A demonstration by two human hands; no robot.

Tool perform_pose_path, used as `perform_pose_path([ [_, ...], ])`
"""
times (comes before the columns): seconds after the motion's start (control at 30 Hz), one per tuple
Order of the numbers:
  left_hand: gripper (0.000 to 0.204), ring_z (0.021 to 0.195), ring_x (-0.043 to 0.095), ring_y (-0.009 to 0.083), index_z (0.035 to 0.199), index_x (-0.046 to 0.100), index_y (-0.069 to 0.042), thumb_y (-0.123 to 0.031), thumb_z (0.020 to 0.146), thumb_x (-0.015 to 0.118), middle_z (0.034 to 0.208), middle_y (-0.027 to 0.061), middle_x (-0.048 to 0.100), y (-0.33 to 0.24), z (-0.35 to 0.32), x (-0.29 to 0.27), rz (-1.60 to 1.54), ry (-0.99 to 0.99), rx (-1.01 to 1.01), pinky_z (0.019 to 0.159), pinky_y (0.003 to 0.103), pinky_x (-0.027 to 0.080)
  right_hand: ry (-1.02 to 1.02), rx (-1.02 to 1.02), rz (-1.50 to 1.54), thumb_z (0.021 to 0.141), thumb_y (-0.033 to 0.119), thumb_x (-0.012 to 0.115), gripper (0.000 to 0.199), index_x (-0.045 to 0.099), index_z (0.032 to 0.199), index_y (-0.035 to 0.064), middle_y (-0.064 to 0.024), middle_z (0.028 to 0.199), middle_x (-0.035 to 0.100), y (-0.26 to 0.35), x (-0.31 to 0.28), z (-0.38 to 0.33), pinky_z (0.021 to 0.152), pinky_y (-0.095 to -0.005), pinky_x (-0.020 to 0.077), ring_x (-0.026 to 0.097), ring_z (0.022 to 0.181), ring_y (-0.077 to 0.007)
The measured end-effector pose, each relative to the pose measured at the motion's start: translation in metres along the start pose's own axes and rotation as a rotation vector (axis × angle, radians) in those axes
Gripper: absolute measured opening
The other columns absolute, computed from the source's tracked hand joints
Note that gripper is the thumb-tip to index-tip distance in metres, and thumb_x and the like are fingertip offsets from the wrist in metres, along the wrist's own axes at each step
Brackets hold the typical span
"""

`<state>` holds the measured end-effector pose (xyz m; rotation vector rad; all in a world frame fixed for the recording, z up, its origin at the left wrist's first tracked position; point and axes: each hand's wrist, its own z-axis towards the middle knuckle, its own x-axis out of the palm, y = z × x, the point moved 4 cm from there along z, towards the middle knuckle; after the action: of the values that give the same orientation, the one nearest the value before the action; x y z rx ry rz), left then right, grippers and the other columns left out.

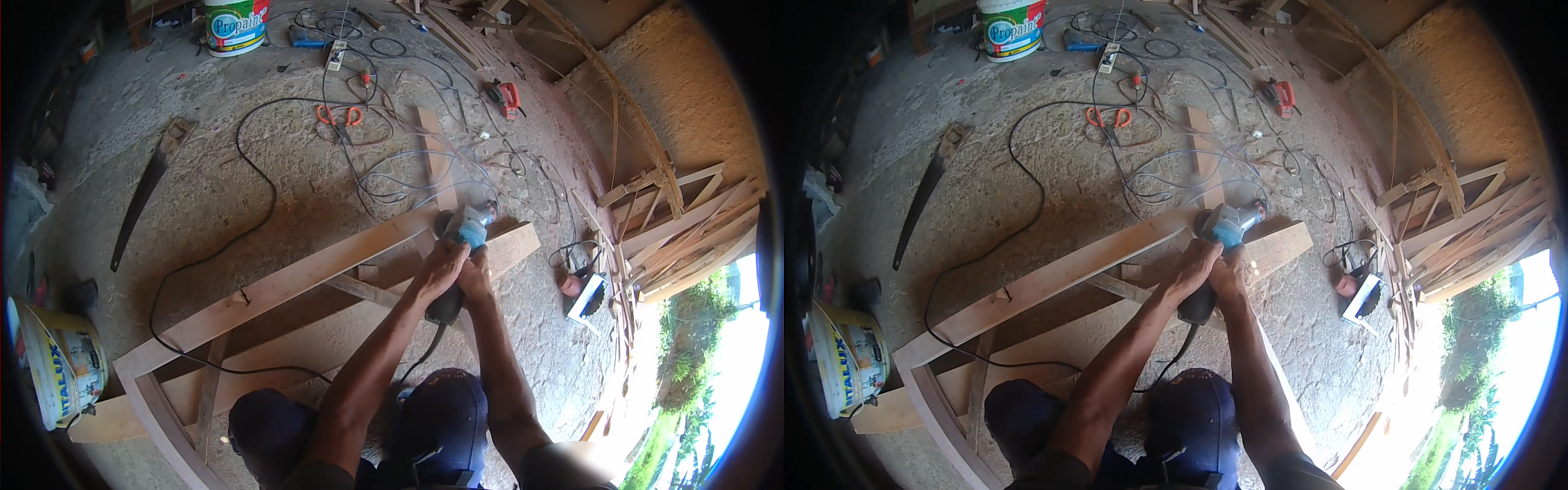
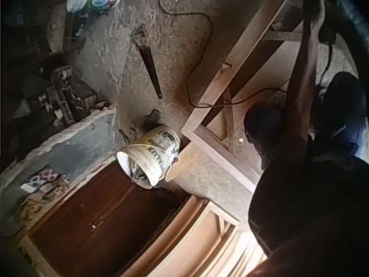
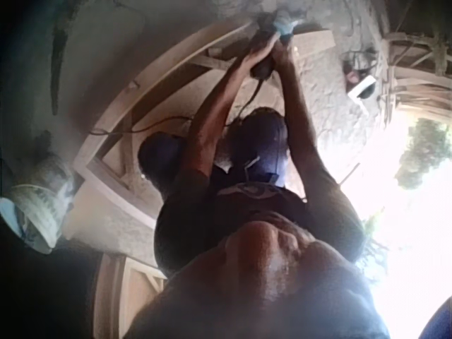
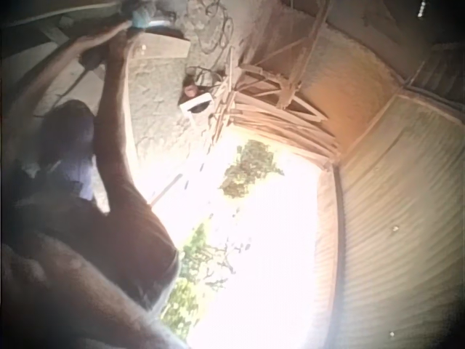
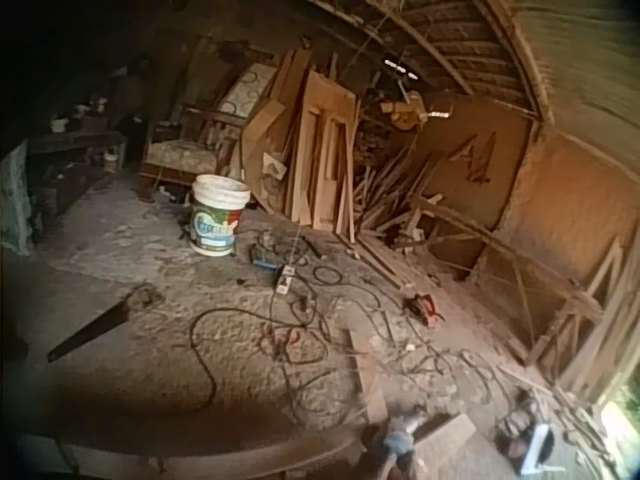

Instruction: The person assembles a wooden frame by positioning planks, marking measurements with a pencil and square, sawing a plank to length, and using a nail gun to fasten the joints. The frame is adjusted and aligned during the process.

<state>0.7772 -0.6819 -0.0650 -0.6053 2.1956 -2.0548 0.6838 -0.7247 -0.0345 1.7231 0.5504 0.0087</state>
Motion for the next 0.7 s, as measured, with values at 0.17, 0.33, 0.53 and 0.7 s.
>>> perform_pose_path([
  [0.17, 0.056, 0.108, 0.067, 0.0366, 0.117, 0.062, 0.007, -0.046, 0.100, 0.053, 0.111, 0.0276, 0.068, -0.019, 0.005, -0.018, -0.069, -0.041, -0.021, 0.095, 0.042, 0.050, 0.071, -0.018, -0.092, 0.091, 0.035, 0.079, 0.069, 0.037, 0.134, 0.0009, -0.0189, 0.114, 0.061, 0.009, 0.012, 0.022, 0.070, -0.0387, 0.0598, 0.065, 0.097, -0.0238],
  [0.33, 0.060, 0.106, 0.065, 0.0364, 0.109, 0.065, 0.008, -0.049, 0.102, 0.048, 0.109, 0.0280, 0.067, -0.037, 0.005, -0.039, -0.098, -0.203, 0.025, 0.091, 0.044, 0.049, 0.067, -0.073, -0.307, 0.091, 0.036, 0.075, 0.072, 0.034, 0.134, -0.0039, -0.0235, 0.115, 0.062, 0.036, 0.032, 0.036, 0.072, -0.0411, 0.0590, 0.064, 0.100, -0.0255],
  [0.53, 0.053, 0.096, 0.067, 0.0358, 0.106, 0.061, 0.008, -0.044, 0.103, 0.053, 0.099, 0.0254, 0.068, -0.004, 0.003, -0.012, -0.095, -0.245, 0.090, 0.085, 0.044, 0.051, 0.164, -0.162, -0.240, 0.086, 0.046, 0.079, 0.083, 0.040, 0.140, -0.0035, -0.0240, 0.124, 0.061, 0.017, 0.011, 0.023, 0.081, -0.0394, 0.0572, 0.063, 0.105, -0.0276],
  [0.7, 0.051, 0.085, 0.066, 0.0280, 0.101, 0.058, 0.008, -0.043, 0.103, 0.056, 0.091, 0.0196, 0.068, -0.012, -0.032, -0.005, -0.164, -0.431, 0.131, 0.079, 0.042, 0.052, 0.218, -0.264, -0.399, 0.091, 0.045, 0.074, 0.073, 0.044, 0.137, -0.0027, -0.0227, 0.122, 0.062, 0.009, 0.011, 0.018, 0.090, -0.0436, 0.0530, 0.062, 0.109, -0.0296],
])
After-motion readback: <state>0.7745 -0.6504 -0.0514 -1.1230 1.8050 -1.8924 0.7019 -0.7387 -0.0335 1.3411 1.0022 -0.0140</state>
